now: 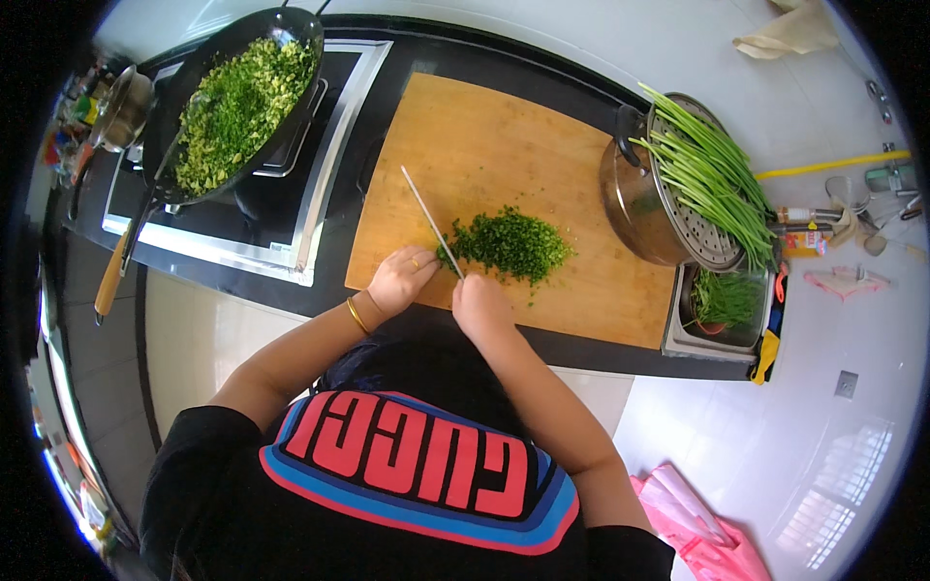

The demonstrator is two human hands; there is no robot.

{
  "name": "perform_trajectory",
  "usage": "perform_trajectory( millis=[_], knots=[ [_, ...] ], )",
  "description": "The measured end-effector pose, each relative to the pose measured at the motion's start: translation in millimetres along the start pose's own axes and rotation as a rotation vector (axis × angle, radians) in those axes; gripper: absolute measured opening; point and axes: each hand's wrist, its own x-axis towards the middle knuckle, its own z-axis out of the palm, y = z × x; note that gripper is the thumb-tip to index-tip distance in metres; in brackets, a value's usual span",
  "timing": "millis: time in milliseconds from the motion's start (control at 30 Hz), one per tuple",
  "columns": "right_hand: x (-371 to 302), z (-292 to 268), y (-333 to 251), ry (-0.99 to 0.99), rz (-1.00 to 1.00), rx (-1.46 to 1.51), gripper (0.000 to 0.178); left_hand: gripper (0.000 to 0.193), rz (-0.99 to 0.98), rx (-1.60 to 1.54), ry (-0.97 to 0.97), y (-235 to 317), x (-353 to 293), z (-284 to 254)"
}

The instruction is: The person chops a bundle of green onions on a wooden cutting board using a large cleaver. The chopped pieces accumulate on the board as the person works through the bundle.

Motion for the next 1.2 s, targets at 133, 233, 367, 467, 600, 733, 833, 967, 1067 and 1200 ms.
perform_trajectory(
  millis=[133, 233, 367, 467, 600, 733, 833, 967, 1067, 1200],
  knots=[
    [8, -9, 24, 0.009, -0.036, 0.135, 0.027, 0.022, 0.010, 0.007, -0.030, 0, 0, -5],
    [-5, -28, 21, -0.098, -0.027, 0.087, 0.027, 0.024, -0.004, 0.014, -0.055, 0, -4, -4],
    [-17, -34, 19, -0.158, -0.034, 0.035, 0.027, 0.019, 0.018, 0.037, 0.004, 3, 0, -5],
    [-19, -31, 20, -0.180, -0.035, -0.006, 0.026, 0.019, 0.002, 0.030, -0.015, 4, -2, -5],
    [-15, -22, 4, -0.156, 0.004, -0.053, 0.026, 0.018, 0.003, 0.008, 0.014, 2, -3, 1],
    [7, 1, 2, -0.026, 0.004, 0.027, 0.027, 0.022, -0.028, -0.042, -0.037, 0, -4, 3],
    [11, 2, 23, 0.004, 0.036, 0.267, 0.027, 0.016, -0.085, -0.064, 0.041, 2, -2, 4],
    [-2, -18, 23, -0.038, 0.206, 0.587, 0.026, 0.008, -0.277, -0.095, 0.110, 20, 10, 13],
    [-10, -32, 24, -0.033, 0.224, 0.632, 0.024, 0.008, -0.326, -0.057, 0.115, 22, 16, 22],
    [-15, -36, 26, -0.040, 0.216, 0.594, 0.024, 0.014, -0.238, -0.060, 0.141, 11, 16, 31]
  ],
)
